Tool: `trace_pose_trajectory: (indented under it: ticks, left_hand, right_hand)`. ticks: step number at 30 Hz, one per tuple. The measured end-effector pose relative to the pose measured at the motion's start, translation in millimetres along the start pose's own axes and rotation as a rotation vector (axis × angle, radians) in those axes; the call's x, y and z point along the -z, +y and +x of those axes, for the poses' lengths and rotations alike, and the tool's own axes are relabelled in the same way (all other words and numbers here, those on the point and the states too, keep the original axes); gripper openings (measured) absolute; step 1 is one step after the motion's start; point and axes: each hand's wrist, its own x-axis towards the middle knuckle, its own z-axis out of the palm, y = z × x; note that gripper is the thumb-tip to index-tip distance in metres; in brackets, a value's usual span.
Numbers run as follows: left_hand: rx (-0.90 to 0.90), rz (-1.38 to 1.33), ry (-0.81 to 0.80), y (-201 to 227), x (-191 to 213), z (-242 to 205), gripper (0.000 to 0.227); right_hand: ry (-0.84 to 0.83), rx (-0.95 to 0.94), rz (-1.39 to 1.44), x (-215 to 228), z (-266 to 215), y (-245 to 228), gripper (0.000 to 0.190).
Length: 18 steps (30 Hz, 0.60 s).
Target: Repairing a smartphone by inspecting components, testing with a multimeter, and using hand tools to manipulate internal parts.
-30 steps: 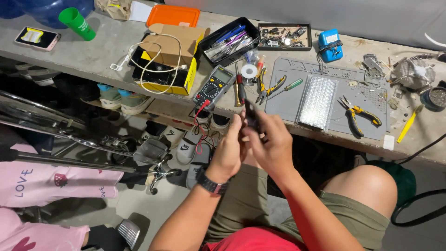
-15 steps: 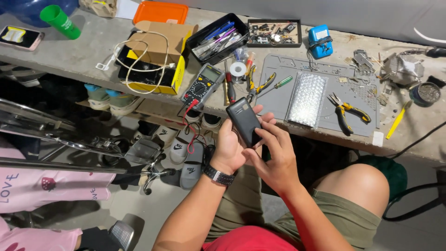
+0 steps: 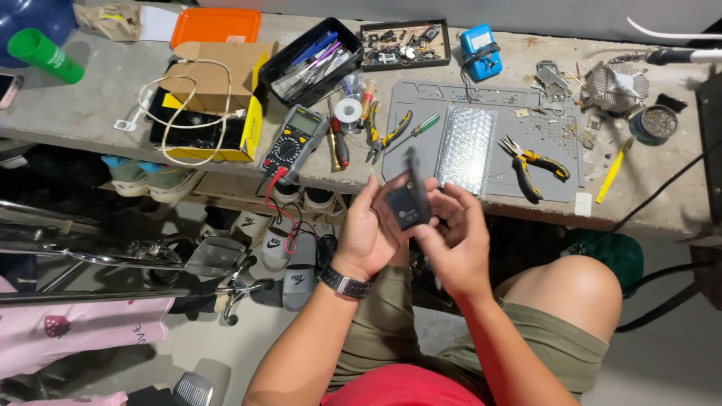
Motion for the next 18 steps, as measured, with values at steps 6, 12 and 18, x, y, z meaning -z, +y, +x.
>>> trace_pose_trajectory:
  ticks: [6, 12, 18]
  left_hand:
    - [0.02, 0.053, -0.037, 2.3, -6.3, 0.1, 0.068]
    - [0.005, 0.103, -0.053, 6.8, -13.4, -4.6, 0.067]
    - [-0.044, 0.219, -0.068, 5.4, -11.0, -8.1, 0.076]
  right_hand:
    - [0.087, -0.458, 0.83, 43.5, 23.7, 4.5, 0.04]
    - [0.172, -0.55, 0.979, 67.1, 33.7, 20.0, 0.021]
    - [0.144, -0.512, 0.919, 72.0, 34.0, 29.0, 0.026]
